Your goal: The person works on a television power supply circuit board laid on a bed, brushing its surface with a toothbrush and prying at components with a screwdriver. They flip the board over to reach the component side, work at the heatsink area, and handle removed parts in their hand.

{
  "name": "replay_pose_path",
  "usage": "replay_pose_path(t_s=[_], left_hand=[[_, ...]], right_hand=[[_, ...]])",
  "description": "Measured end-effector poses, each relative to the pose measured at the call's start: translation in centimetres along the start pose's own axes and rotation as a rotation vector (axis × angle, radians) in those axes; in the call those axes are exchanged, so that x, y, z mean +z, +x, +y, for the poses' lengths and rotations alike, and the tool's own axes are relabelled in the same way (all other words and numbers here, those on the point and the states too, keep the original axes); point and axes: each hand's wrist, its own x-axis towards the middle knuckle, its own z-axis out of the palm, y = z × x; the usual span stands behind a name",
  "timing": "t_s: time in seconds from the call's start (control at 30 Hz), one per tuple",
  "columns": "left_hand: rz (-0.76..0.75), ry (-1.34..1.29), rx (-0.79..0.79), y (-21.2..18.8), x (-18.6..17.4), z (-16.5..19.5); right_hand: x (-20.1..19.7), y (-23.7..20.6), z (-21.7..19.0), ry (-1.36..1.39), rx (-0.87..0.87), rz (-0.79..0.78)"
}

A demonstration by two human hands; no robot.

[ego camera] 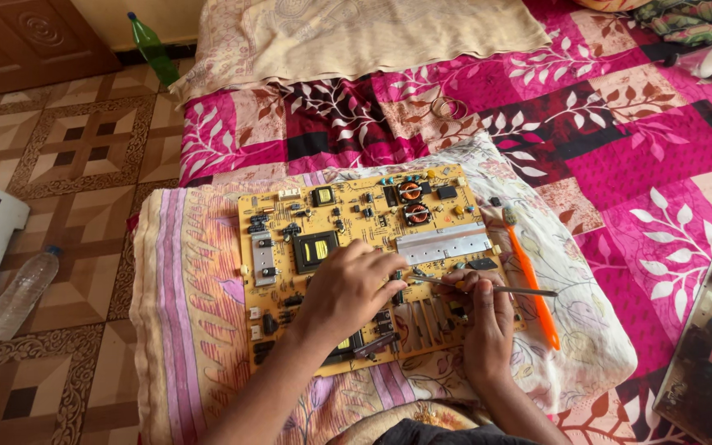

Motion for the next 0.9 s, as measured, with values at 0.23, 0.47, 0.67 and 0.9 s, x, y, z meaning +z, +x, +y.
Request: replay_pose_path(t_s=[0.23,0.47,0.67,0.9], left_hand=[[-0.287,0.078,0.406,0.7,-1.6,-3.2],[-0.336,0.342,0.676,1.9,-1.1,-5.7],[-0.537,0.537,0.659,2.1,-1.4,-4.0],[-0.709,0.191,-0.115,1.9,-2.3,-0.5]], right_hand=[[0.1,0.1,0.3,0.015,0.007,-0.006],[0.3,0.0,0.6,0.014,0.008,-0.011],[0.4,0.0,0.7,0.01,-0.03,-0.039],[0.7,-0.1,0.8,-0.025,-0.013,-0.016]])
